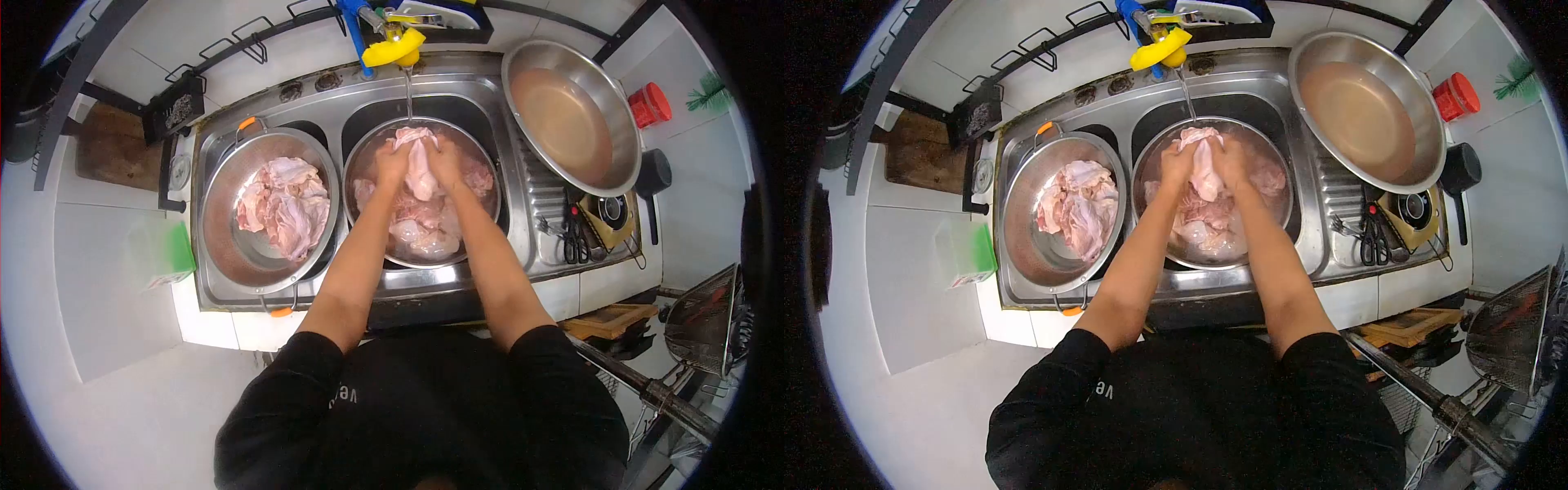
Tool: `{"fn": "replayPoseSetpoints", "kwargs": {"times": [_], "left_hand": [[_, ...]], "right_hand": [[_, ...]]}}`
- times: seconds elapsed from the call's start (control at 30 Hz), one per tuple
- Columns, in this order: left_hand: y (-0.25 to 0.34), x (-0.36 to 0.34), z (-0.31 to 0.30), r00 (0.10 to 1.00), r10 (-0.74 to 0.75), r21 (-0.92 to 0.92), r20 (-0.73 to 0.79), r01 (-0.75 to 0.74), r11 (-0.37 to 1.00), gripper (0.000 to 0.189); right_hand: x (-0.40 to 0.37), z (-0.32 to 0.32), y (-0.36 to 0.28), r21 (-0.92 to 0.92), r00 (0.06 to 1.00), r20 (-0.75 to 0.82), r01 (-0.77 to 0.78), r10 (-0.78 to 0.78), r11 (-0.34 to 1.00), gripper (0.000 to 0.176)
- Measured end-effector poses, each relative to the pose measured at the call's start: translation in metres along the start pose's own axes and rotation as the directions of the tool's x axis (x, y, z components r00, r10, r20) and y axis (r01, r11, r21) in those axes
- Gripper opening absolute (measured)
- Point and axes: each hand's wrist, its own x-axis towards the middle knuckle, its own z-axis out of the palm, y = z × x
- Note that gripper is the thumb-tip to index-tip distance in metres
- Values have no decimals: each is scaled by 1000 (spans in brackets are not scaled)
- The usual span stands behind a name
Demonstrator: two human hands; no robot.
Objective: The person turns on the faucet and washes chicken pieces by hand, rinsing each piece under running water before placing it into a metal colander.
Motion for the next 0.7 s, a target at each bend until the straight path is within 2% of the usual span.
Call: {"fn": "replayPoseSetpoints", "kwargs": {"times": [0.03,0.07,0.1,0.13,0.17,0.2,0.23,0.3,0.33,0.37,0.4,0.43,0.47,0.5,0.57,0.6,0.67,0.7], "left_hand": [[-3,4,1,993,-107,-23,-46,106,994,37],[-7,7,0,993,-106,-24,-45,105,994,37],[3,4,-6,969,-207,-241,133,235,942,40],[16,0,-12,911,-258,-420,321,381,824,43],[32,-4,-16,912,-263,-421,316,383,822,43],[51,-8,-22,886,-319,-258,337,413,874,50],[59,-12,-26,858,-377,-88,348,430,898,58],[45,-5,-22,864,-369,-36,343,404,914,57],[13,9,-15,883,-399,-50,247,423,905,56],[-6,13,-8,889,-431,-62,154,444,894,55],[-5,10,-2,887,-431,-57,162,445,894,55],[-5,8,5,876,-481,-144,37,481,865,61],[-4,5,9,841,-534,-236,-87,503,831,67],[-9,4,12,839,-537,-235,-84,507,829,67],[-18,5,14,854,-512,-548,90,471,691,77],[-15,4,13,855,-510,-544,93,472,693,77],[2,-3,9,849,-513,-316,130,526,790,82],[27,-12,7,848,-514,-318,131,527,789,82]], "right_hand": [[5,-4,-5,-7,980,150,-134,134,991,39],[1,-8,-6,131,979,138,-167,149,977,40],[2,-8,-5,128,979,139,-167,149,978,40],[6,-6,-2,247,965,95,-259,243,934,42],[9,-2,2,366,938,66,-340,341,866,44],[12,1,13,503,913,130,-398,388,767,40],[11,1,21,500,911,139,-403,389,767,40],[16,0,29,496,986,110,-162,123,853,37],[9,-7,13,352,998,-10,66,-67,934,35],[8,-1,16,352,998,-13,63,-63,934,35],[6,2,10,264,980,-65,199,-188,944,36],[4,3,5,166,943,-104,329,-315,930,37],[-2,-5,5,104,968,85,228,-237,968,38],[-6,-7,4,102,969,85,224,-233,969,38],[-13,-9,1,342,972,234,-79,-4,936,40],[-19,-19,-9,346,951,280,-227,131,910,34],[-7,-16,26,320,955,242,-244,170,915,32],[1,-12,48,290,954,214,-266,208,919,30]]}}
